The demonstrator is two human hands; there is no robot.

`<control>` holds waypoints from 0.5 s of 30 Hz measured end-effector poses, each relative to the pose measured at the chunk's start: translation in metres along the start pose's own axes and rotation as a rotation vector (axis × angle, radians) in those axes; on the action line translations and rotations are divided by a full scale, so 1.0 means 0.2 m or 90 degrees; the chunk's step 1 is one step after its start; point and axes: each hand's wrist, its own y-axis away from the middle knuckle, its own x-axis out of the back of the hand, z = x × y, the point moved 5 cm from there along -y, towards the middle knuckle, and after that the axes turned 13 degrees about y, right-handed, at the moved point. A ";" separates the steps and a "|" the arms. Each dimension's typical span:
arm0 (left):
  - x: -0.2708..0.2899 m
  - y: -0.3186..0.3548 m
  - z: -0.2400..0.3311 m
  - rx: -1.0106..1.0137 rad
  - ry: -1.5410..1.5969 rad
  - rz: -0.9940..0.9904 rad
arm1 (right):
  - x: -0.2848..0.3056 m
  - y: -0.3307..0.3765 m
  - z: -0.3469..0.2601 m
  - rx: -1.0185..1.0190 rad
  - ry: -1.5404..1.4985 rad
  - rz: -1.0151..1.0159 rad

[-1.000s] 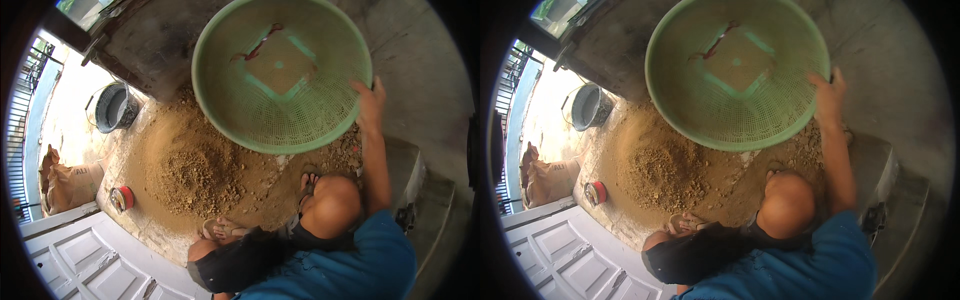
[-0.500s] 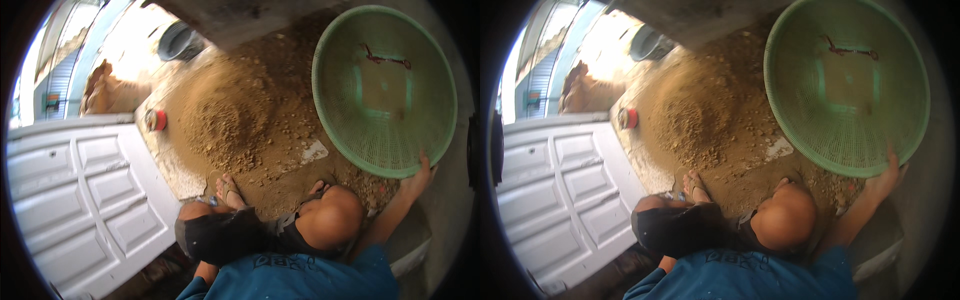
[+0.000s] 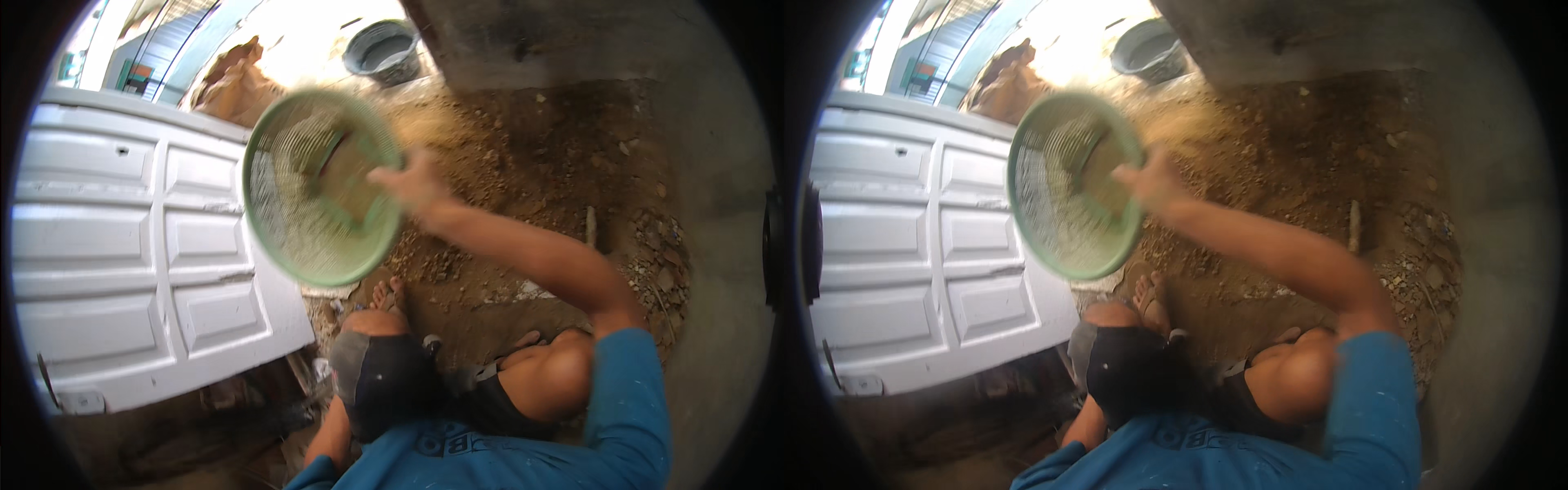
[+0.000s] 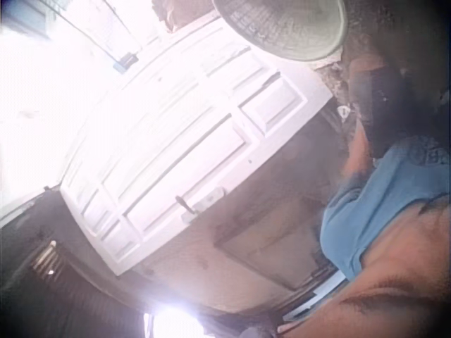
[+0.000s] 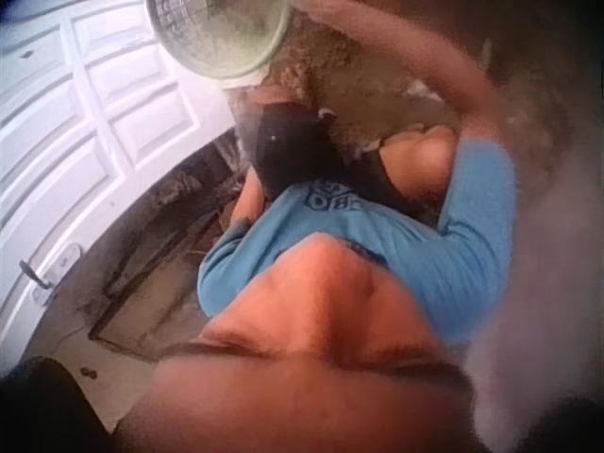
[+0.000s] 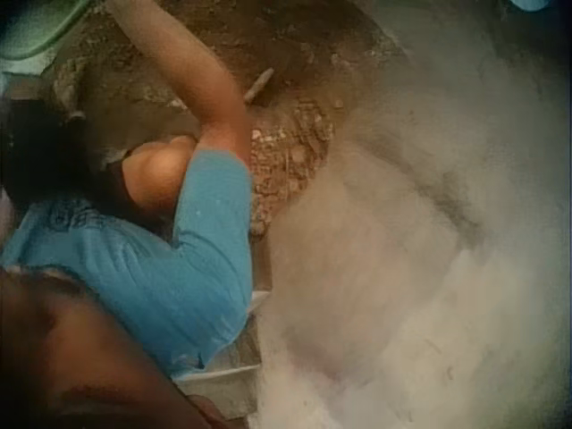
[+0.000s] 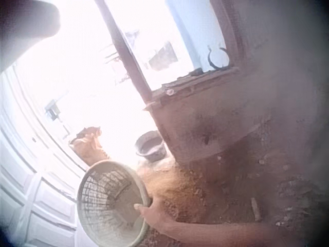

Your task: The person scoops debris from the floor into a green plastic basket using a trowel, then shakes the basket to separate fine material from larger chunks. The person repeats this scooping and sifting process multiple times.

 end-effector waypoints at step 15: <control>-0.25 -0.20 0.23 0.003 -0.041 -0.119 | 0.24 -0.25 0.78 0.130 0.528 -0.069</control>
